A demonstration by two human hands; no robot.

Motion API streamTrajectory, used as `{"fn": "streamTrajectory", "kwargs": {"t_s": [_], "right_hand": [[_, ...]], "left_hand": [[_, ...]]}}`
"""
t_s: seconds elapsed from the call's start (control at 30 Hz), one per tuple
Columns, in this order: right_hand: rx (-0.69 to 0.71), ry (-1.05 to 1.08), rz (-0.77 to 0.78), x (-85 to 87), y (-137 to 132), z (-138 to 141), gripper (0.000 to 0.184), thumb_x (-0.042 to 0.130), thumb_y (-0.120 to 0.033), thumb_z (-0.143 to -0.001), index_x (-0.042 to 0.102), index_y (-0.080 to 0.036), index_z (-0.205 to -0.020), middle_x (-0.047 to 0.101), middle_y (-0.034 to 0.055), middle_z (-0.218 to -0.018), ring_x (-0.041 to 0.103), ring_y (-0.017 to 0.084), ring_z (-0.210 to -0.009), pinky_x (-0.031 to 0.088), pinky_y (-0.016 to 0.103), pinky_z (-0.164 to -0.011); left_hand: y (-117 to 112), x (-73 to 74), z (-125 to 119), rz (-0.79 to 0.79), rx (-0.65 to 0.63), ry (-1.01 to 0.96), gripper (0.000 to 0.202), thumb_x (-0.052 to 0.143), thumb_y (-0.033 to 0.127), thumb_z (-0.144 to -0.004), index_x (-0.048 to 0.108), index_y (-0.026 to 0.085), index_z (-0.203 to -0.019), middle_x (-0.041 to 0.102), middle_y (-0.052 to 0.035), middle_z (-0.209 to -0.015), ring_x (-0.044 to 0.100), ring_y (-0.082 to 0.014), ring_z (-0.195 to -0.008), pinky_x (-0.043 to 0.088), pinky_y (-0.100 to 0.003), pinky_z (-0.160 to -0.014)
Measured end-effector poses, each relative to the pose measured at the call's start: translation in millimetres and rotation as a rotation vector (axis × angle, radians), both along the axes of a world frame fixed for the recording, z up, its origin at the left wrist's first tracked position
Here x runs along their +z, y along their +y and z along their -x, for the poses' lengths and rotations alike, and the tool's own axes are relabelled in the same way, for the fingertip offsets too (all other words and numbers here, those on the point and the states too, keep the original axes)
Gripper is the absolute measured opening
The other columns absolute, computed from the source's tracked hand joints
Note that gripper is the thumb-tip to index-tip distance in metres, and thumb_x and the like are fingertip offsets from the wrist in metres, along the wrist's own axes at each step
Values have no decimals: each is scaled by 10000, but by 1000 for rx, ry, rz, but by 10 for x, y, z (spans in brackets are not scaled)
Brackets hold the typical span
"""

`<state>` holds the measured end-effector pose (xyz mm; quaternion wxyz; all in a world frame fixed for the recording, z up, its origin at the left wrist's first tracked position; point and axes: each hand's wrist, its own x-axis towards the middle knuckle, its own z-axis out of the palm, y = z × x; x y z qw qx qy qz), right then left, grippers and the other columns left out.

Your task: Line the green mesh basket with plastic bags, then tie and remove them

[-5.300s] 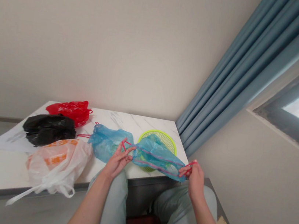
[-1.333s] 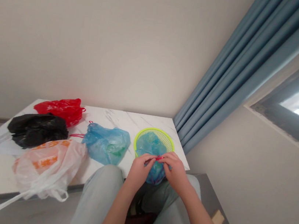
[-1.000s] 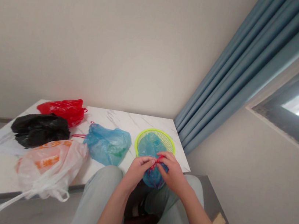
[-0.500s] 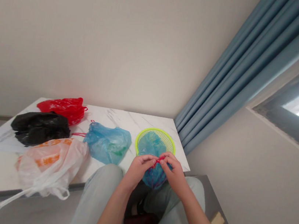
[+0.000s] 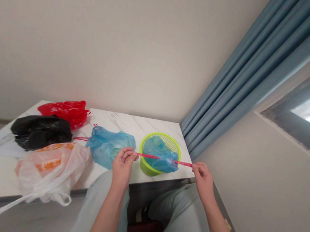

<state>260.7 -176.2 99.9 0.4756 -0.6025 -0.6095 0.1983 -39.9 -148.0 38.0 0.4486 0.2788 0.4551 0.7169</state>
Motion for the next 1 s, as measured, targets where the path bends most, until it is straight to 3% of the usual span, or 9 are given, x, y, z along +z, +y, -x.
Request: {"fn": "streamTrajectory", "kwargs": {"t_s": [0.2,0.37,0.5,0.67,0.83,0.93,1.0], "right_hand": [[30,223,65,175,-146,358,270,665,-465,-815,638,-204,-752,623,38,-803,564,191,-785,471,308,-730],[167,418,240,238,-281,695,268,666,-471,-824,621,-211,-774,654,25,-702,592,180,-691,486,326,-718],[175,429,181,243,-319,846,217,705,-426,-801,663,-214,-786,692,63,-926,634,219,-894,504,359,-834],[220,452,169,257,-411,868,213,612,-389,-892,740,-239,-973,636,81,-1264,558,259,-1199,380,452,-1094],[325,596,187,264,-594,723,356,498,-408,-959,657,-265,-1244,498,67,-1463,434,263,-1358,366,466,-1124],[237,507,146,208,-610,466,448,503,-416,-952,520,-312,-1388,428,42,-1521,369,247,-1406,370,444,-1122],[128,351,133,73,-571,216,451,491,-423,-947,520,-298,-1379,464,55,-1490,397,243,-1384,349,444,-1134]], "left_hand": [[-72,205,-146,-42,-156,85,261,696,357,-798,610,176,-965,711,-37,-819,683,-168,-809,529,-299,-786],[-241,429,-387,-139,-406,229,176,590,336,-890,617,187,-981,713,-47,-850,676,-182,-848,506,-332,-851],[-451,671,-650,-156,-548,441,197,571,342,-907,656,211,-1028,713,-59,-989,653,-198,-940,482,-330,-877],[-559,871,-827,-175,-548,434,190,590,324,-893,646,212,-1035,698,-43,-969,634,-182,-899,481,-300,-833],[-400,952,-824,-187,-724,457,196,559,231,-881,642,199,-1056,699,-33,-898,646,-168,-849,488,-295,-807],[-145,1064,-806,-166,-831,461,172,567,221,-858,648,177,-1003,681,-22,-780,642,-148,-729,494,-274,-717],[112,1221,-761,-183,-813,466,156,577,214,-838,655,172,-968,677,-21,-770,647,-142,-727,493,-263,-702]]}}
